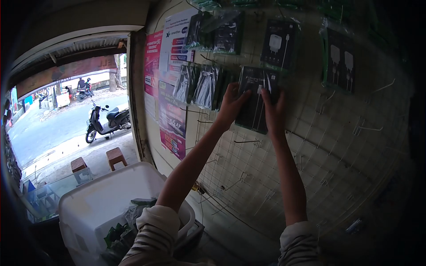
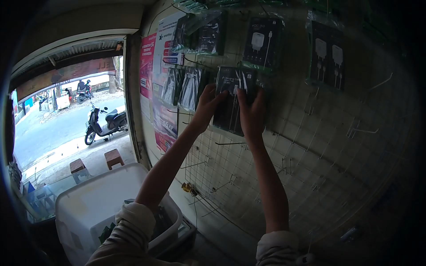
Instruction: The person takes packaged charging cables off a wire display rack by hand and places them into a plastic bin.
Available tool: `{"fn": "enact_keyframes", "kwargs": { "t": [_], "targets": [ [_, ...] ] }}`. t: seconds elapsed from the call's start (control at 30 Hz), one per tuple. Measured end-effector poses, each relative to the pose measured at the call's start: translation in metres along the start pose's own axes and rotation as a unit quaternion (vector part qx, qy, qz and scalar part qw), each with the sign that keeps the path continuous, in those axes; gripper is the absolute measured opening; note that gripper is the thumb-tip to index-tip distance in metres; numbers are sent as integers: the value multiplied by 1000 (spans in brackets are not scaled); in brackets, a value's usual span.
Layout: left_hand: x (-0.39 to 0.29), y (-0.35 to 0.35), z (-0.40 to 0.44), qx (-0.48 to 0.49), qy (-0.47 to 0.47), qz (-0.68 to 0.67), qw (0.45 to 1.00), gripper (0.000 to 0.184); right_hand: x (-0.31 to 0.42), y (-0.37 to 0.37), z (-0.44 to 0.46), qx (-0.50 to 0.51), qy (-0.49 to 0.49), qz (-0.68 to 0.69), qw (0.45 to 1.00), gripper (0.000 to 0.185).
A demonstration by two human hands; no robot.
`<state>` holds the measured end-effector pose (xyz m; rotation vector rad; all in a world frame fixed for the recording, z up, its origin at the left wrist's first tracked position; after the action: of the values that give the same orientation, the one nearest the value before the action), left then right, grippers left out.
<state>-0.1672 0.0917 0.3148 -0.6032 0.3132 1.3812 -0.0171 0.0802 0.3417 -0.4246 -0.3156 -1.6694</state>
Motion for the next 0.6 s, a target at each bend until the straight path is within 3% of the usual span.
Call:
{"fn": "enact_keyframes", "kwargs": {
  "t": [0.2, 0.37, 0.43, 0.5, 0.6],
  "targets": [
    [-44, 7, -11, -4, -35, -24, 999, 35, 43, -12, -9, 22, 31, 46, 998, 40],
    [-93, 44, -85, -37, -74, 34, 996, 39, 81, -37, -73, 36, 65, 73, 995, 37],
    [-96, 78, -132, -82, -38, 47, 995, 47, 70, -67, -114, 90, -13, 148, 985, 35],
    [-96, 126, -186, -127, -13, 167, 978, 51, 73, -107, -170, 183, -127, 236, 946, 34],
    [-96, 183, -270, -196, 74, 218, 953, 62, 44, -166, -262, 304, -260, 234, 886, 37]
  ]
}}
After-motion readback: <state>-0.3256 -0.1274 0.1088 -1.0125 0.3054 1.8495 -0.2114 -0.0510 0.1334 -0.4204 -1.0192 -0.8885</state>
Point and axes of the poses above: each hand's wrist, its own z-axis towards the middle knuckle, its own y-axis out of the back of the hand, x = y × z, the point moved 10 cm from there along z, towards the middle knuckle, and after that the axes turned 3 degrees about -y, right-handed, at the moved point
